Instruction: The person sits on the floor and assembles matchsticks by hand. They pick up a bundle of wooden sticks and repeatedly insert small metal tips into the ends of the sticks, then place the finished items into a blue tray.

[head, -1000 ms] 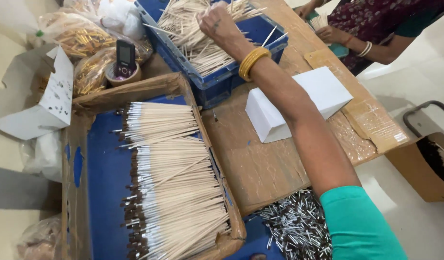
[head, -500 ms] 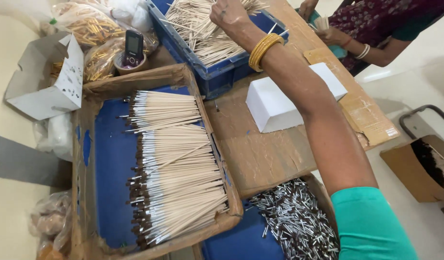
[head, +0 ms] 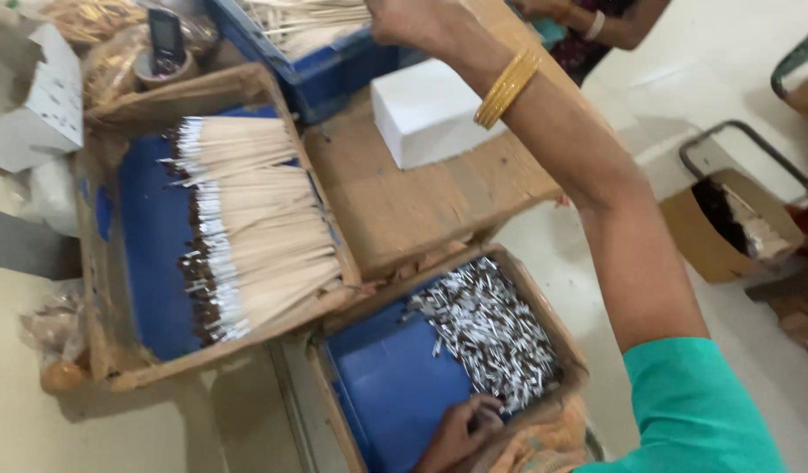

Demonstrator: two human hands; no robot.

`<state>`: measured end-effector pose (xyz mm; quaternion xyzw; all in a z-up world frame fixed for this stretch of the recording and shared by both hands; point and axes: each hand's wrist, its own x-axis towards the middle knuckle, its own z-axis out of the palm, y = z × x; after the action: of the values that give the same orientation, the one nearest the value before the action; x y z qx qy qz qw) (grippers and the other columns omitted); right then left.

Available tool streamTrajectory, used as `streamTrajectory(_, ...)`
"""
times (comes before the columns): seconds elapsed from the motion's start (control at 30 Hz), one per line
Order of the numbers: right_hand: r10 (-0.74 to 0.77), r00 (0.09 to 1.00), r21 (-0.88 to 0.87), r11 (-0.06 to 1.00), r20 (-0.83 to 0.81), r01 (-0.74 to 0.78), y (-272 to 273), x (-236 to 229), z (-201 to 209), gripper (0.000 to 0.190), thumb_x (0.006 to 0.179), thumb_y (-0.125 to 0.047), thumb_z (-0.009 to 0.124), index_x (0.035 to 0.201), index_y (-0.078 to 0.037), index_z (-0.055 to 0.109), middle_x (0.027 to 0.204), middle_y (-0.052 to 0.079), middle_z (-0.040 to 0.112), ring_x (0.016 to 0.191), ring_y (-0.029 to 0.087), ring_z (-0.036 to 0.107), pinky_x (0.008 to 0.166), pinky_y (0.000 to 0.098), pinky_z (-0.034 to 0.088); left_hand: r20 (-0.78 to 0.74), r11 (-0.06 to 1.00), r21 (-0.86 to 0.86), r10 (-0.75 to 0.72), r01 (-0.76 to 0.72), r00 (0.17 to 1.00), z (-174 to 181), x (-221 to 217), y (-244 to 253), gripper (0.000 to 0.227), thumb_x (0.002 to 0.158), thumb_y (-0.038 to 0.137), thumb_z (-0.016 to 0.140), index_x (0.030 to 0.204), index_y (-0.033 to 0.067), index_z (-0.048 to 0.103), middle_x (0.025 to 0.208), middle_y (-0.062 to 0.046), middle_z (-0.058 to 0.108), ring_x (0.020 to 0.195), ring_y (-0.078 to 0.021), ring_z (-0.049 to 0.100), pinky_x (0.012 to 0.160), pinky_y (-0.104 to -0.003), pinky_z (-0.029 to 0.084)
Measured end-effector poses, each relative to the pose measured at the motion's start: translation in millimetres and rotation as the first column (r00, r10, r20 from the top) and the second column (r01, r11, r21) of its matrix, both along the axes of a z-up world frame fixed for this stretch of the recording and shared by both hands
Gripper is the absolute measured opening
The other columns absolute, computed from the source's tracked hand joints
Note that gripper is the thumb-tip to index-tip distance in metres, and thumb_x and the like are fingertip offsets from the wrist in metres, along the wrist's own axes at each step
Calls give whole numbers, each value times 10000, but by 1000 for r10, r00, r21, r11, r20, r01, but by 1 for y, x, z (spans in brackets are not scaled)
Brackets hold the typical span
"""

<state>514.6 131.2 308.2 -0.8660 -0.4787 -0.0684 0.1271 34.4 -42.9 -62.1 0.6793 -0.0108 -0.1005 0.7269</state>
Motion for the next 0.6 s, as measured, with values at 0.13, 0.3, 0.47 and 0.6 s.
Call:
streamTrajectory(0.13, 79, 997, 178, 981, 0, -78, -47, -30, -22, 407, 834, -212, 710, 1137, 47, 627, 1062, 304, 675, 997, 442, 662, 822, 529, 522, 180, 977, -26, 212, -211, 960, 80, 27, 37, 173, 1007, 88, 692, 1158, 5, 683, 1065, -80, 742, 998, -148, 686, 898, -320, 579)
streamTrajectory(0.3, 389, 895, 554, 804, -218, -214, -76, -85, -28, 599, 756, -225, 875, 1207, 66, 610, 1036, 239, 702, 976, 328, 690, 847, 418, 562, 356, 775, 44, 578, -631, 734, 159, 114, 80, 409, 972, 75, 694, 1348, 2, 552, 1309, -139, 628, 1213, -224, 604, 1055, -355, 504)
streamTrajectory(0.47, 685, 523, 811, 585, -507, 19, -64, -95, -43, 607, 732, -134, 933, 1213, 47, 611, 1066, 130, 730, 951, 189, 728, 849, 319, 627, 156, 711, -503, 634, -492, 757, 182, 213, 93, 721, 963, 67, 685, 1567, -31, 305, 1630, -209, 365, 1536, -308, 355, 1224, -418, 389)
streamTrajectory(0.6, 744, 326, 812, 548, -583, 199, -62, -104, -37, 467, 748, -90, 917, 1133, 53, 695, 970, 115, 748, 855, 169, 738, 779, 316, 635, 345, 698, -479, 707, -532, 617, 172, 269, 87, 769, 953, 13, 686, 1580, -10, 241, 1653, -170, 278, 1545, -273, 274, 1246, -383, 300)
